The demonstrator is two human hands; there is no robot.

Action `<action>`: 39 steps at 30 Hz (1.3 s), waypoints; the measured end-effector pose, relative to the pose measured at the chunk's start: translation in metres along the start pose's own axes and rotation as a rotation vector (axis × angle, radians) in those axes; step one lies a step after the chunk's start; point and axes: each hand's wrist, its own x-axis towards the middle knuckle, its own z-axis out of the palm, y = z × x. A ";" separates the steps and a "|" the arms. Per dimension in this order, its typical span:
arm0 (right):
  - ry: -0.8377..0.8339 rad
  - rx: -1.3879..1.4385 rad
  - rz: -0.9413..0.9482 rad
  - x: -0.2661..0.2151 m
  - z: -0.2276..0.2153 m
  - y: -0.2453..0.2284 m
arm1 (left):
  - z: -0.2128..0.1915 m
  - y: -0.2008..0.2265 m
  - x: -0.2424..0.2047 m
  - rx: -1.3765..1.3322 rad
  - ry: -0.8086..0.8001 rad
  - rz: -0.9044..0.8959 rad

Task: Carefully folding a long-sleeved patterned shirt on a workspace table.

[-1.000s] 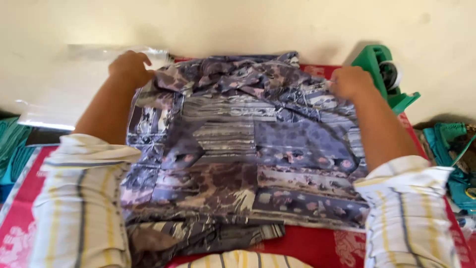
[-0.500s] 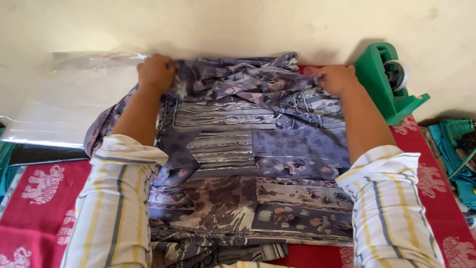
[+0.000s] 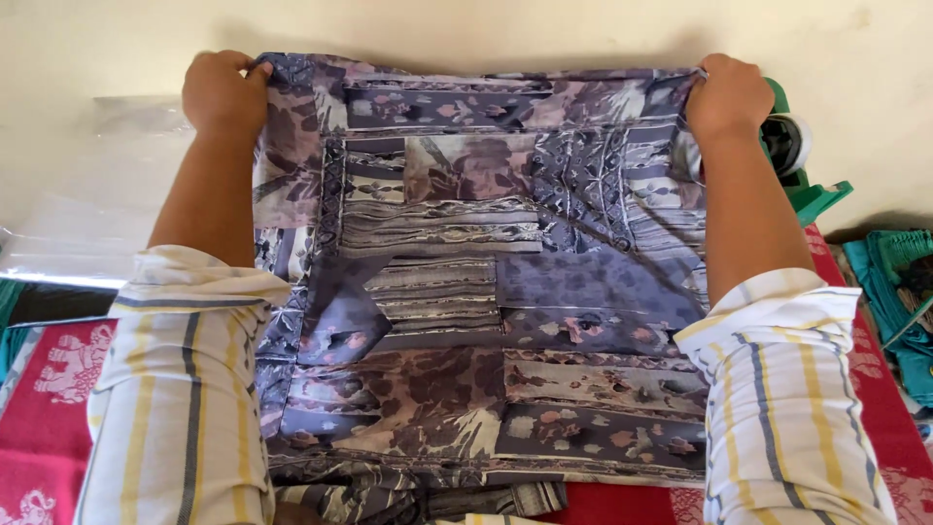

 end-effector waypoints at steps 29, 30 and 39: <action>-0.738 0.156 -0.026 -0.118 -0.039 -0.090 | -0.003 -0.028 -0.092 0.402 -0.498 0.122; -0.670 0.138 -0.028 -0.117 -0.029 -0.082 | -0.002 -0.030 -0.095 0.401 -0.485 0.059; -0.503 0.149 0.023 -0.116 -0.019 -0.063 | 0.002 -0.076 -0.070 0.446 -0.273 -0.006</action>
